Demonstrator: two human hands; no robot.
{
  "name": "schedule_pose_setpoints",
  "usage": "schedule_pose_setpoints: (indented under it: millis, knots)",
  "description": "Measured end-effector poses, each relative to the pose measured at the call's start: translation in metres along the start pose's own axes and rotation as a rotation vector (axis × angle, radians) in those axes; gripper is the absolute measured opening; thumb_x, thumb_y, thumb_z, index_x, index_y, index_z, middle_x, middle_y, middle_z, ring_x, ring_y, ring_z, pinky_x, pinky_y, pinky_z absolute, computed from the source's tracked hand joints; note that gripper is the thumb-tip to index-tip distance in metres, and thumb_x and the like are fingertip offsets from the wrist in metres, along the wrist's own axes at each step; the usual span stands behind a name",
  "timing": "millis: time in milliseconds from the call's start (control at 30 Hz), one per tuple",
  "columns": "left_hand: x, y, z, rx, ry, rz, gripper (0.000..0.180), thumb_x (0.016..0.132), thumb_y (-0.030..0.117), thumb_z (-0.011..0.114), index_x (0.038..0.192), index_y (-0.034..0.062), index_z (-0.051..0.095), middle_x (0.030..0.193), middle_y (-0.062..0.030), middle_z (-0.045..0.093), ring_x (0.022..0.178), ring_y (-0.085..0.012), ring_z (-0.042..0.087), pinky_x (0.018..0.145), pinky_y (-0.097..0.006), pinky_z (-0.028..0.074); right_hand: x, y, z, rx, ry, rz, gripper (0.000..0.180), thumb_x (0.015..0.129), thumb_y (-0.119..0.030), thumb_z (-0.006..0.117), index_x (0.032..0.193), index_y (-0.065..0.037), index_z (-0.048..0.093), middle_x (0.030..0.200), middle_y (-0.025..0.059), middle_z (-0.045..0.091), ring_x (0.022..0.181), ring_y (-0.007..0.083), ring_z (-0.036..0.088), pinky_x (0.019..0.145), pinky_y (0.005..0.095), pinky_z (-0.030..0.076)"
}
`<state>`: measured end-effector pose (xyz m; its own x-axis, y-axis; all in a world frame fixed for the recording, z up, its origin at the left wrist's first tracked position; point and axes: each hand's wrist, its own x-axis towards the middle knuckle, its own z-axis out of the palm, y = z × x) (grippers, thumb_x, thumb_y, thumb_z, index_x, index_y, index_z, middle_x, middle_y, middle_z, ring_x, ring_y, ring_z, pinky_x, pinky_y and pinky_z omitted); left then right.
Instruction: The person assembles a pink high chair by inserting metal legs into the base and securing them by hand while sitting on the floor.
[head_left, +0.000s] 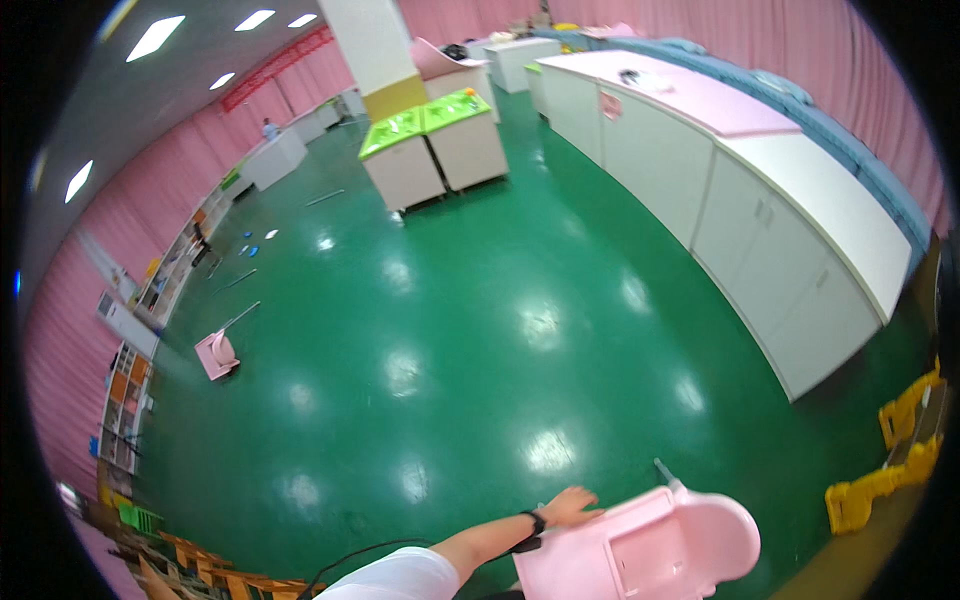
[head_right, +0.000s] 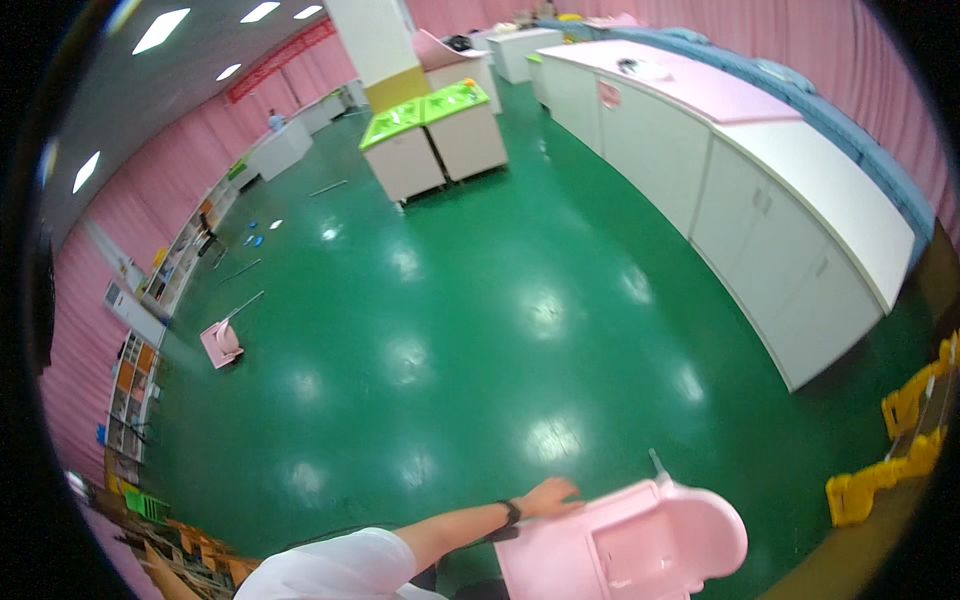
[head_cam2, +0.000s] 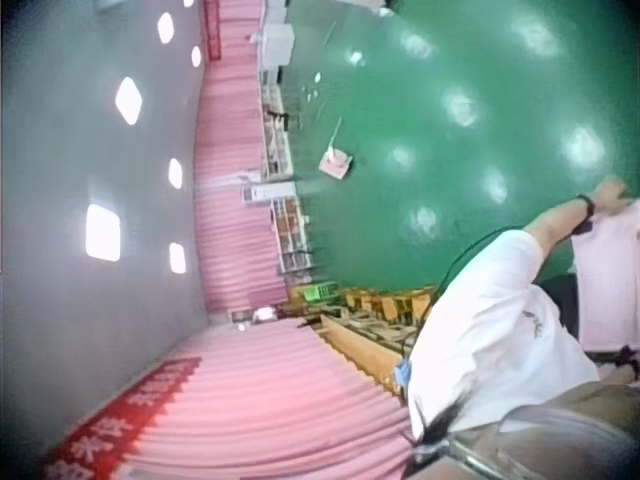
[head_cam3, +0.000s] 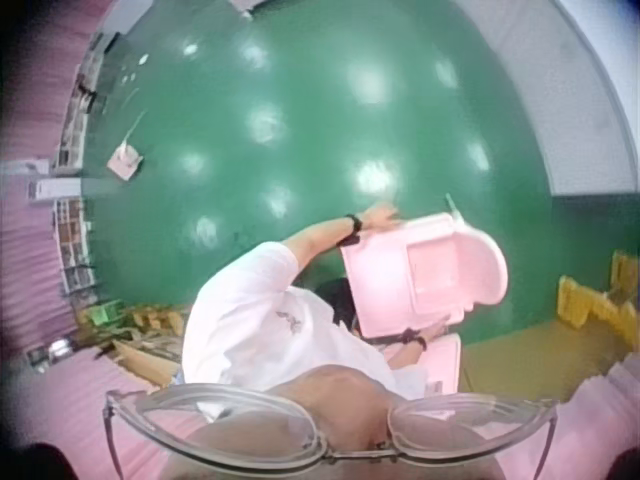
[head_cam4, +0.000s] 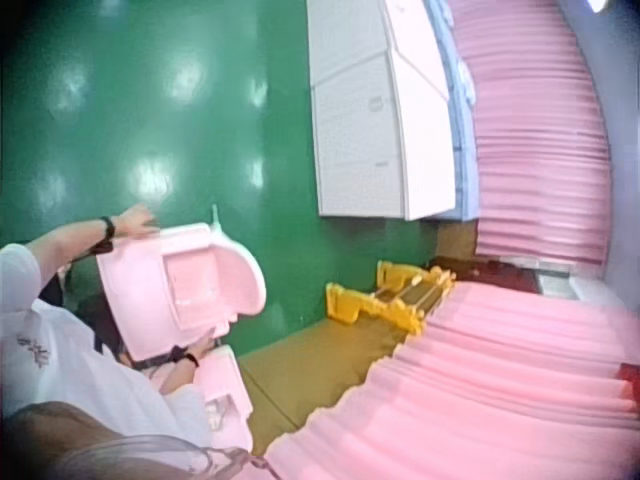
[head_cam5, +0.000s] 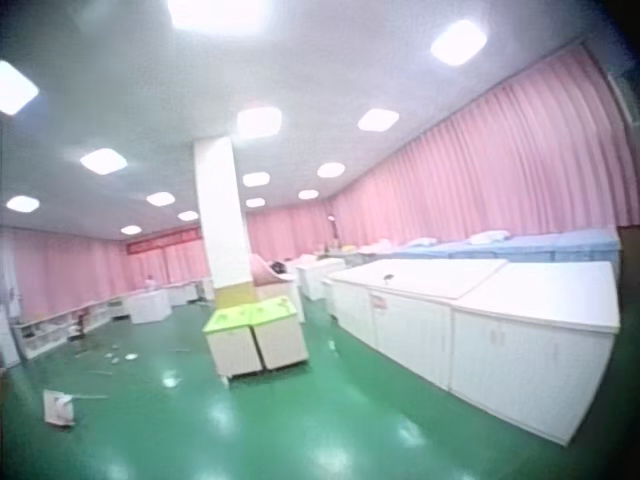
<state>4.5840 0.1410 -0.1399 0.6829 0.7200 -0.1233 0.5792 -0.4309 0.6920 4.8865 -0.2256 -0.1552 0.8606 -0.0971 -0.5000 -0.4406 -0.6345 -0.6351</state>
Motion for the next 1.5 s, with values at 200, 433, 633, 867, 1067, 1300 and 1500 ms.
schedule_pose_setpoints:
  millis: [200,433,633,867,1067,1300,1500]
  knots:
    - [-0.283,-0.209,-0.073,-0.171,-0.103,-0.838,0.062,0.085,0.056,0.043,0.109,0.0012,0.062,0.112,-0.0241,0.060,0.104,-0.0387,0.057,0.088,-0.046,0.044,-0.069,-0.044,0.138,-0.200,-0.071,-0.719,0.066,0.086,-0.042,0.059,0.128,0.006,0.044,0.127,0.0259,0.049,0.113,0.0341,0.051,0.095,0.0420,0.043]
    - [-0.526,-0.275,-0.123,-0.319,0.310,-1.606,0.053,0.080,0.042,0.046,0.110,0.0019,0.063,0.118,-0.0213,0.058,0.109,-0.0368,0.056,0.093,-0.044,0.044,-0.188,-0.080,0.334,-0.603,-0.739,-1.141,0.064,0.083,-0.038,0.062,0.126,0.006,0.046,0.123,0.0246,0.053,0.110,0.0351,0.054,0.093,0.0410,0.044]
    - [-0.599,-0.293,-0.108,-0.483,0.773,-1.666,0.044,0.078,0.038,0.051,0.095,0.0012,0.068,0.101,-0.0229,0.064,0.098,-0.0377,0.060,0.089,-0.044,0.047,-0.243,-0.104,0.470,-0.907,-1.191,-1.202,0.062,0.081,-0.035,0.065,0.124,0.007,0.048,0.119,0.0235,0.056,0.106,0.0360,0.056,0.092,0.0402,0.045]
    - [-0.579,-0.296,-0.020,-0.787,0.893,-1.593,0.038,0.081,0.038,0.051,0.065,0.0071,0.066,0.069,-0.0129,0.066,0.074,-0.0275,0.065,0.069,-0.042,0.050,-0.415,-0.165,0.622,-1.162,-1.446,-1.244,0.045,0.077,-0.027,0.064,0.112,0.002,0.060,0.114,0.0212,0.061,0.102,0.0336,0.059,0.089,0.0399,0.046]
    - [-0.608,-0.275,-0.042,-1.044,0.837,-1.868,0.029,0.081,0.031,0.053,0.073,0.0061,0.066,0.077,-0.0156,0.067,0.077,-0.0292,0.065,0.071,-0.043,0.050,-0.478,-0.095,0.777,-1.611,-1.344,-1.532,0.037,0.082,-0.033,0.056,0.106,-0.006,0.064,0.112,0.0189,0.061,0.102,0.0336,0.059,0.084,0.0424,0.049]
    - [-0.639,-0.370,-0.232,-0.953,1.066,-1.831,0.032,0.081,0.034,0.052,0.077,0.0050,0.066,0.083,-0.0167,0.066,0.082,-0.0310,0.064,0.074,-0.044,0.049,-0.768,-0.016,0.914,-1.817,-1.417,-1.489,0.043,0.079,-0.037,0.059,0.114,-0.012,0.062,0.110,0.0135,0.064,0.106,0.0290,0.058,0.093,0.0356,0.045]
    - [-0.654,-0.438,-0.317,-0.970,1.134,-1.831,0.035,0.081,0.036,0.051,0.081,0.0041,0.066,0.087,-0.0177,0.066,0.086,-0.0325,0.063,0.076,-0.044,0.048,-0.996,-0.010,0.981,-1.426,-1.867,-1.881,0.037,0.073,-0.023,0.059,0.108,-0.011,0.065,0.099,0.0126,0.067,0.095,0.0278,0.063,0.085,0.0357,0.050]
